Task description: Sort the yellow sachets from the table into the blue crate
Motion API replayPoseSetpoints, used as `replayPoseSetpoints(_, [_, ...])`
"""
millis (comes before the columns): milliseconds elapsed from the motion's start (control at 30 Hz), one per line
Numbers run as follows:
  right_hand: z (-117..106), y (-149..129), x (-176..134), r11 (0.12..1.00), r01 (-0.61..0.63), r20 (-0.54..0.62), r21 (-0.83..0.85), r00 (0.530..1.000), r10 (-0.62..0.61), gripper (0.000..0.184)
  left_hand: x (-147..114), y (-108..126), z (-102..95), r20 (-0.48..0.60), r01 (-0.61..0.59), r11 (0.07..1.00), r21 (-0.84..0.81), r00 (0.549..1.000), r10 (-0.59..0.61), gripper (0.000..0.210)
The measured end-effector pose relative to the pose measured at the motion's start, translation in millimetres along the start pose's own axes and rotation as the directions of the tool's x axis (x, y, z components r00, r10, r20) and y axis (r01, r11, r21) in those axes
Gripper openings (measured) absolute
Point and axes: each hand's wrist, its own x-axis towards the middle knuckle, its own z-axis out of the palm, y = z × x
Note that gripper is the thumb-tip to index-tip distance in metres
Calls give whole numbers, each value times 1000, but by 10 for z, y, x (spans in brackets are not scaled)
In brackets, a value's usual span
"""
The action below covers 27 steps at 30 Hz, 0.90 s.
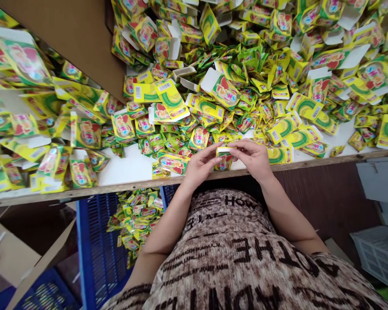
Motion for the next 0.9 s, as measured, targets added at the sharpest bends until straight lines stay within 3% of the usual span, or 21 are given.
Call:
replayPoseSetpoints(67, [-23, 2, 8, 1000, 5, -11, -7, 1000, -5, 18, -2, -18, -11, 28, -3, 1000, 7, 1000, 3, 45])
replayPoseSetpoints(200, [-63, -8, 0, 995, 44, -48, -87, 998, -48, 17, -6, -63, 6, -22, -63, 991, 120, 998, 66, 49])
replayPoseSetpoints(400, [-82, -35, -11, 979, 112, 2, -173, 994, -113, 11, 2, -36, 49, -59, -143, 971, 191, 986, 157, 32])
replayPoseSetpoints(533, [-39, -78, -13, 943, 204, 18, -264, 978, -207, 7, 37, 50, 73, -123, -128, 976, 177, 981, 151, 19])
replayPoseSetpoints(667, [-12, -85, -21, 929, 212, 3, -302, 975, -222, 5, 113, 104, 53, -67, -117, 979, 168, 989, 129, 20])
replayPoseSetpoints(900, [-67, -41, -5, 912, 272, 72, -306, 962, -263, 9, 203, 93, -87, 35, -271, 926, 263, 962, 272, 15])
